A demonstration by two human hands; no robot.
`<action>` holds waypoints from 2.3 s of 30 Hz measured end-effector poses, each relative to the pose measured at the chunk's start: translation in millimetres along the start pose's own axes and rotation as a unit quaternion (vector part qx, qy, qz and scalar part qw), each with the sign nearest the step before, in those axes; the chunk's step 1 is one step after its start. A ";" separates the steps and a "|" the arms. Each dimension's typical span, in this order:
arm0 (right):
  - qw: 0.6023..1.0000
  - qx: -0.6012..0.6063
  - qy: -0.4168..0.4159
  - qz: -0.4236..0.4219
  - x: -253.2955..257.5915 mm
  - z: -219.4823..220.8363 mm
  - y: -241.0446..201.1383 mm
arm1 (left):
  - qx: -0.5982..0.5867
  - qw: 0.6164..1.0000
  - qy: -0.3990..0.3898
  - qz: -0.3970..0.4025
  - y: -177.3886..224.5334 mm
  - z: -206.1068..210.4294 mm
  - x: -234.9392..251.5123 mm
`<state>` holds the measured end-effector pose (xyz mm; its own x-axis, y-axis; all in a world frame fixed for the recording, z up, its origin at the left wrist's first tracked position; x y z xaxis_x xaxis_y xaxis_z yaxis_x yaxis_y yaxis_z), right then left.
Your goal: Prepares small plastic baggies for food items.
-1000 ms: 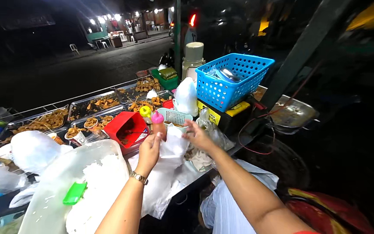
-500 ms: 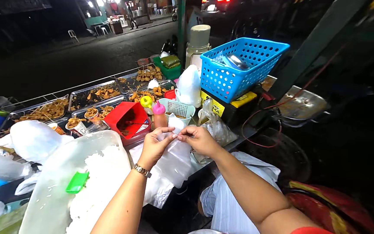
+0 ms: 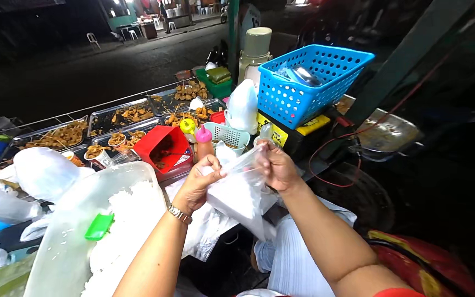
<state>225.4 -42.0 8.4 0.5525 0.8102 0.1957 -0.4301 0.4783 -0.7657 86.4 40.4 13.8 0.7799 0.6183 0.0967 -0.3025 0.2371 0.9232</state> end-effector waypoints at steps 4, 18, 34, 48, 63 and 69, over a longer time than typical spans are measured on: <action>0.930 -0.320 -0.087 -0.156 1.8 8.7 -25.1 | 0.226 0.965 0.007 0.133 25.5 -12.2 6.1; 0.838 -0.493 0.081 0.219 37.6 -82.1 128.6 | 0.328 0.920 0.097 -0.193 -94.4 -42.4 32.0; 0.857 -0.498 -0.051 0.122 24.2 -47.8 95.8 | 0.415 0.894 0.166 -0.013 -24.3 -53.8 27.2; 0.907 -0.409 -0.050 -0.087 -3.7 21.2 22.9 | 0.178 0.982 0.055 0.033 -6.1 -22.1 11.5; 0.866 -0.474 -0.048 -0.150 -9.7 31.2 22.1 | 0.174 0.981 0.071 0.056 -12.1 -20.5 13.7; 0.938 -0.318 0.071 -0.120 3.1 -2.8 3.1 | 0.037 0.999 0.016 -0.020 -7.8 -0.4 -0.9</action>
<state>227.8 -39.0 5.0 0.6880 0.6304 0.3595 0.2061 0.3052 -0.9297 87.8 38.3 6.4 0.7716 0.6342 0.0487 -0.2299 0.2067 0.9510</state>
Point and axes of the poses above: each hand's wrist, its own x-axis towards the middle knuckle, its own z-axis out of the palm, y = z × x, the point moved 10 cm from there along x, towards the middle knuckle, and after that the axes turned 10 degrees about y, right-handed, at the moved point
